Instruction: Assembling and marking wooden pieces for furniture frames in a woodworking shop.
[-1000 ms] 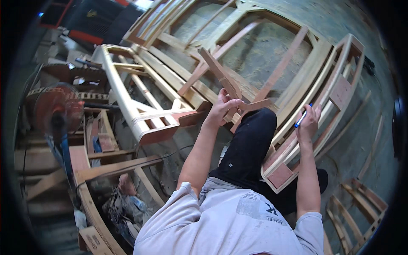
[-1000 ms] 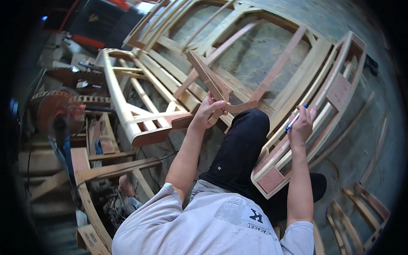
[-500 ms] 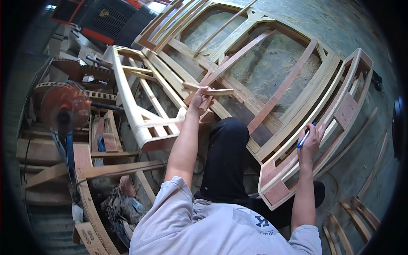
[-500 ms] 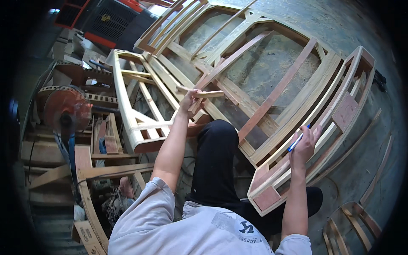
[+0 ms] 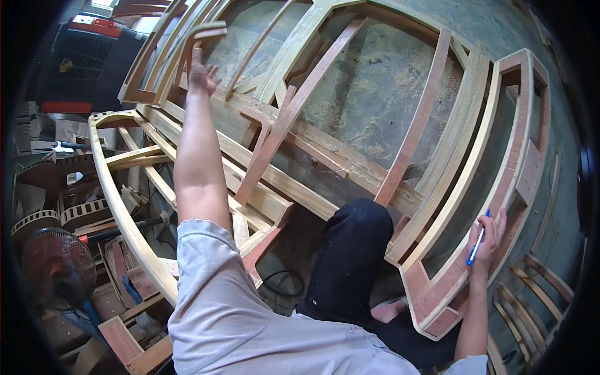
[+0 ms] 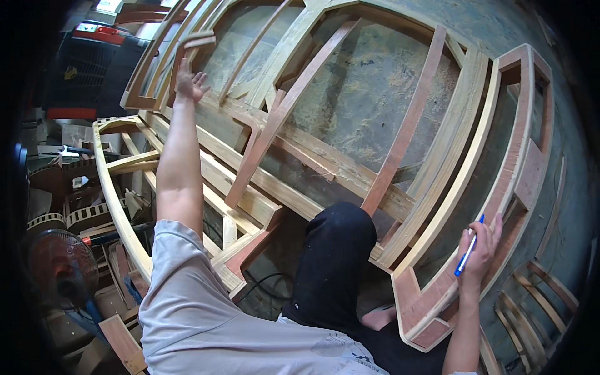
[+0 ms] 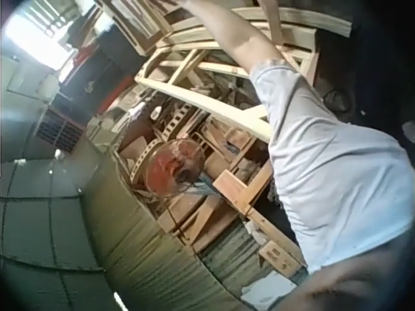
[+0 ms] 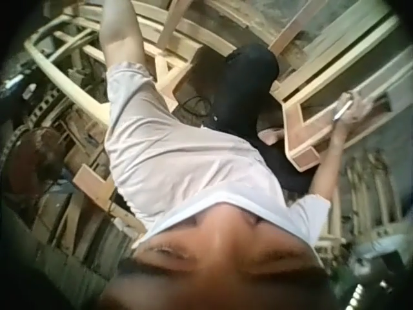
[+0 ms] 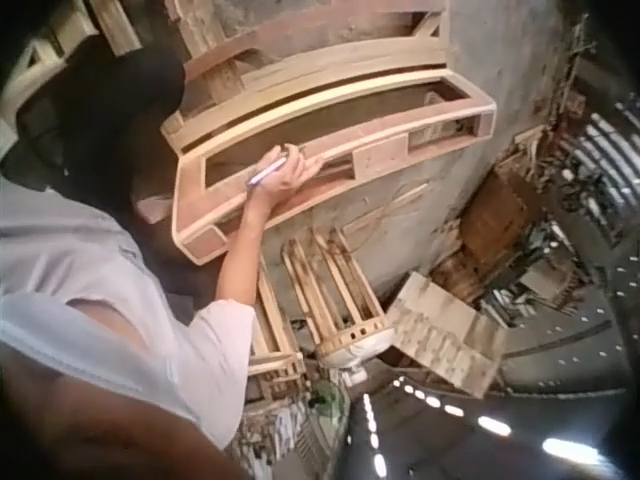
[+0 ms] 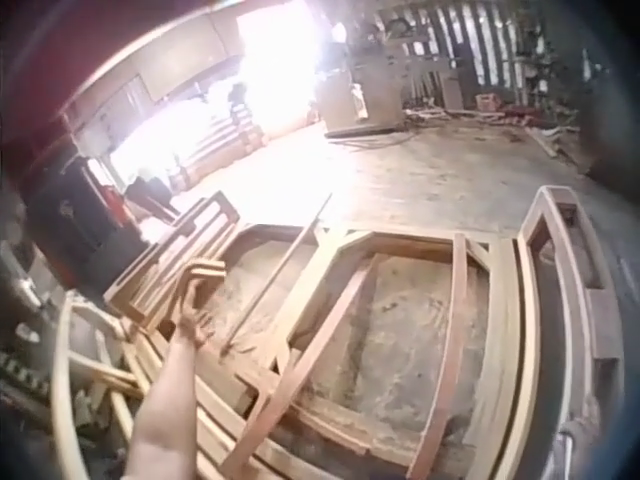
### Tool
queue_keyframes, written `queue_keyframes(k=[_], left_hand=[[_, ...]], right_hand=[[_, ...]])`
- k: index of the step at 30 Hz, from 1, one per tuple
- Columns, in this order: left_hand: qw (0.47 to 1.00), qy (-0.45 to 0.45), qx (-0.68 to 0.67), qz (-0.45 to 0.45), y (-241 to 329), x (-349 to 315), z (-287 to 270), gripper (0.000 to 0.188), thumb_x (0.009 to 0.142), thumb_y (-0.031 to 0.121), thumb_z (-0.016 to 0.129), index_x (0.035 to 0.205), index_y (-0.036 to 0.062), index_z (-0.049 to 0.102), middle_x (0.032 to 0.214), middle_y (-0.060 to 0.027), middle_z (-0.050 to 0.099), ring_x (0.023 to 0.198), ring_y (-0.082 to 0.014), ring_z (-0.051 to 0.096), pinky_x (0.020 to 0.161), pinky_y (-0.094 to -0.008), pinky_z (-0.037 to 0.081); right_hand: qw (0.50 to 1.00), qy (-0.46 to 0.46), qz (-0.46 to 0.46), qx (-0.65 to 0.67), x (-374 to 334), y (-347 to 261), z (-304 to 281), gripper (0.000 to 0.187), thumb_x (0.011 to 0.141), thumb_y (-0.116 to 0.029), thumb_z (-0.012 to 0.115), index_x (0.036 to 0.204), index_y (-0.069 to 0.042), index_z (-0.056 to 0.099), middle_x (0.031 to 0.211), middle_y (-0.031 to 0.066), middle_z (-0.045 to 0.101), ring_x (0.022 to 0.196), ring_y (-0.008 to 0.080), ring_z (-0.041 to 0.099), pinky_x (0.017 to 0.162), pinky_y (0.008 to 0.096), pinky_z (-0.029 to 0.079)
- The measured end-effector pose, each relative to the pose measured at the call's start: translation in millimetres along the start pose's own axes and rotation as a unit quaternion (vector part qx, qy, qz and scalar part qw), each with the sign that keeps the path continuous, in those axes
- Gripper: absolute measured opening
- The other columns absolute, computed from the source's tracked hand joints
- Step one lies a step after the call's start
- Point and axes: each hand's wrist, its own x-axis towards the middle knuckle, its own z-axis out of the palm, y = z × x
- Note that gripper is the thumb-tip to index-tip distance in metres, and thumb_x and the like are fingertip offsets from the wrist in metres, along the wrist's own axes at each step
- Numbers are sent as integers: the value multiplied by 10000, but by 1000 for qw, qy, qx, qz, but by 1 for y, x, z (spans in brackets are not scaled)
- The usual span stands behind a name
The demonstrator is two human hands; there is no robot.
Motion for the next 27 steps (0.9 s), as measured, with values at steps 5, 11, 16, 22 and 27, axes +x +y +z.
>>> queue_keyframes(k=[5, 11, 16, 22, 27], left_hand=[[854, -38, 512, 87, -102, 14, -122, 396, 733, 395, 755, 848, 18, 716, 731, -66, 689, 638, -216, 644, 638, -347, 538], [902, -136, 368, -179, -211, -40, -104, 462, 784, 478, 752, 883, 29, 706, 723, -38, 648, 642, -146, 598, 539, -320, 464], [891, -98, 398, -197, -210, -68, -35, 492, 740, 538, 772, 563, 140, 544, 532, 15, 464, 441, -124, 424, 417, -293, 345], [877, -91, 448, -147, -208, -82, -11, 335, 745, 336, 745, 661, 46, 599, 602, -60, 580, 478, -181, 560, 394, -328, 417], [696, 133, 692, 136, -105, -8, -78, 651, 683, 534, 780, 960, -48, 687, 983, -216, 699, 904, -343, 693, 801, -430, 539]], right_hand=[[999, -13, -24, 28, 5, -13, 15, 200, 814, -9, 599, 1013, -16, 580, 1038, 162, 607, 1324, 416, 373, 1077, 491, 322], [1000, -11, -14, 16, 2, -17, 9, 196, 801, -29, 615, 995, -19, 587, 1017, 167, 615, 1319, 422, 382, 1077, 494, 325], [1000, 2, -29, 4, 9, -21, 3, 223, 708, -54, 696, 910, -75, 606, 995, 164, 621, 1275, 440, 428, 1036, 495, 376], [998, 19, -29, 47, -1, -3, -3, 193, 754, -77, 680, 923, -64, 586, 937, 148, 607, 1235, 424, 460, 999, 480, 399], [992, 62, -70, 84, -1, -8, 4, 180, 800, -181, 643, 937, -75, 595, 958, 136, 625, 1155, 363, 525, 937, 469, 401]])
